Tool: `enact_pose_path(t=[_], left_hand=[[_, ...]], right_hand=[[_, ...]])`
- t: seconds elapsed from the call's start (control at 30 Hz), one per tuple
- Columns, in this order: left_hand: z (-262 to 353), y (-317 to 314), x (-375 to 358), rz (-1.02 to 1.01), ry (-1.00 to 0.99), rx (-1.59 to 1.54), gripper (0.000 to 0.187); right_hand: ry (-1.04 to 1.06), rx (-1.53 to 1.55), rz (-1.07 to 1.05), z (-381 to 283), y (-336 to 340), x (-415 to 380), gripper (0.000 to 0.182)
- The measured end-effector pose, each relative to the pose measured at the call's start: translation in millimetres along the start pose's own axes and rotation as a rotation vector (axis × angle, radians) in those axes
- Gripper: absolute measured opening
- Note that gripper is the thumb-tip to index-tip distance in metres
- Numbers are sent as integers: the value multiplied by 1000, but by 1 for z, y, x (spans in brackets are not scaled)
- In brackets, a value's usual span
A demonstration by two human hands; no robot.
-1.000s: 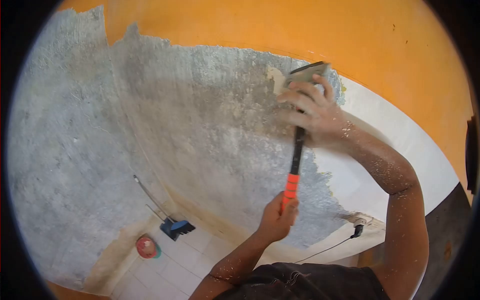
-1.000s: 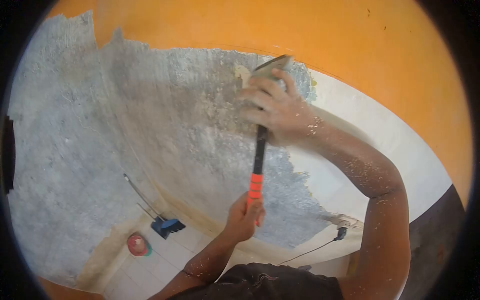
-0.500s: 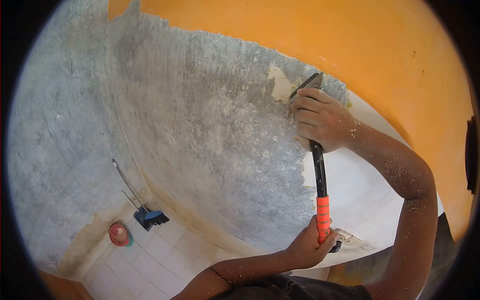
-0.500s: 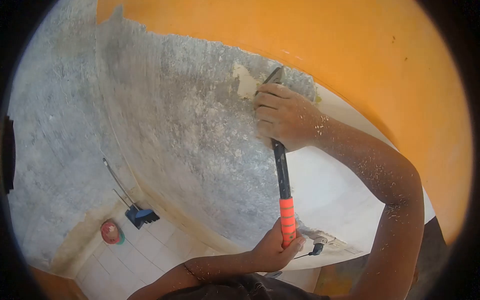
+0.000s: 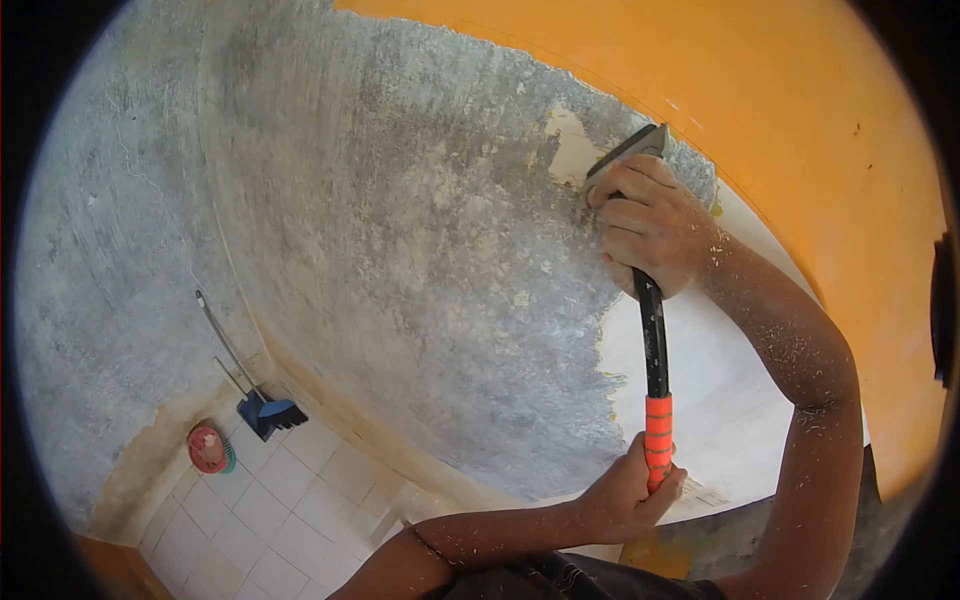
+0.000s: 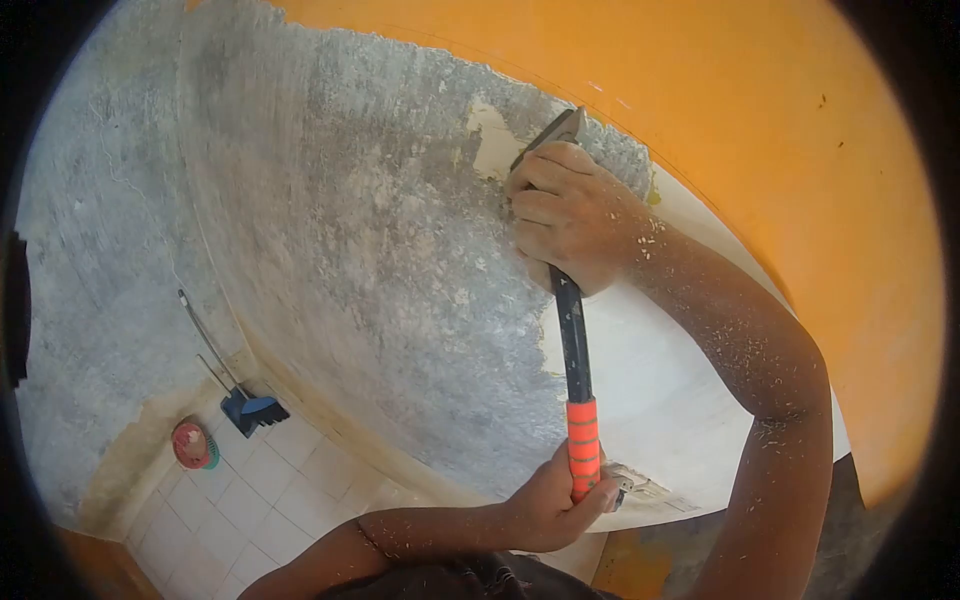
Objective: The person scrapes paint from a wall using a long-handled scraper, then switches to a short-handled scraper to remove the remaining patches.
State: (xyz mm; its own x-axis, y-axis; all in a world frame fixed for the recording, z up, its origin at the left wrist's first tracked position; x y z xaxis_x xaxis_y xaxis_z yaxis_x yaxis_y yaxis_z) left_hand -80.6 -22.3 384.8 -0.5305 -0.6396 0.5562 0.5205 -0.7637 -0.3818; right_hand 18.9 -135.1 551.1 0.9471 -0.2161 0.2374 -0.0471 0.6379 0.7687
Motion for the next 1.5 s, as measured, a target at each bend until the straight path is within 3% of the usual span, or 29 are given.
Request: enact_pose_path(t=[0.5,0.63,0.7,0.8,0.9,1.07,1.17,1.3,1.5], left_hand=[[13,16,-10,33,73,82,33],[29,20,-12,52,-102,125,34],[17,23,-9,7,85,116,34],[10,25,-15,13,160,129,33],[24,22,-21,0,19,149,32],[20,27,-15,-4,191,130,33],[14,28,-27,45,78,237,31],[22,26,-1,-19,155,163,30],[18,21,-7,-8,32,184,26]], right_hand=[[-54,-19,-43,-2,-2,7,18],[-26,15,-36,-6,-4,6,23],[-57,-59,-70,1,-6,10,18],[-101,-58,-54,-2,-4,9,17],[-81,-12,-89,-6,-10,1,14],[-103,-39,-12,-3,-6,11,22],[-100,-20,-78,-9,-8,0,21],[-89,-11,-122,15,-6,17,17],[-71,-88,-140,4,0,10,16]])
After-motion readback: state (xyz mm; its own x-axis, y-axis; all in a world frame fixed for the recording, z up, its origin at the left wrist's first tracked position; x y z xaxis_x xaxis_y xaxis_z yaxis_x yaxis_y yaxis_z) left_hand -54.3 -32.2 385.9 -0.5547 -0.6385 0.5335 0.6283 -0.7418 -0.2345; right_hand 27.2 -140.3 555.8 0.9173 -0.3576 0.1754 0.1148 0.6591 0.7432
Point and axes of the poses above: each hand's wrist, its own x-axis towards the middle knuckle, its own y-axis out of the back of the hand, z = x × y, the point moved 10 cm from there along x, towards the middle knuckle, and after that the axes turned 9 degrees about -y, right-handed, at the moved point
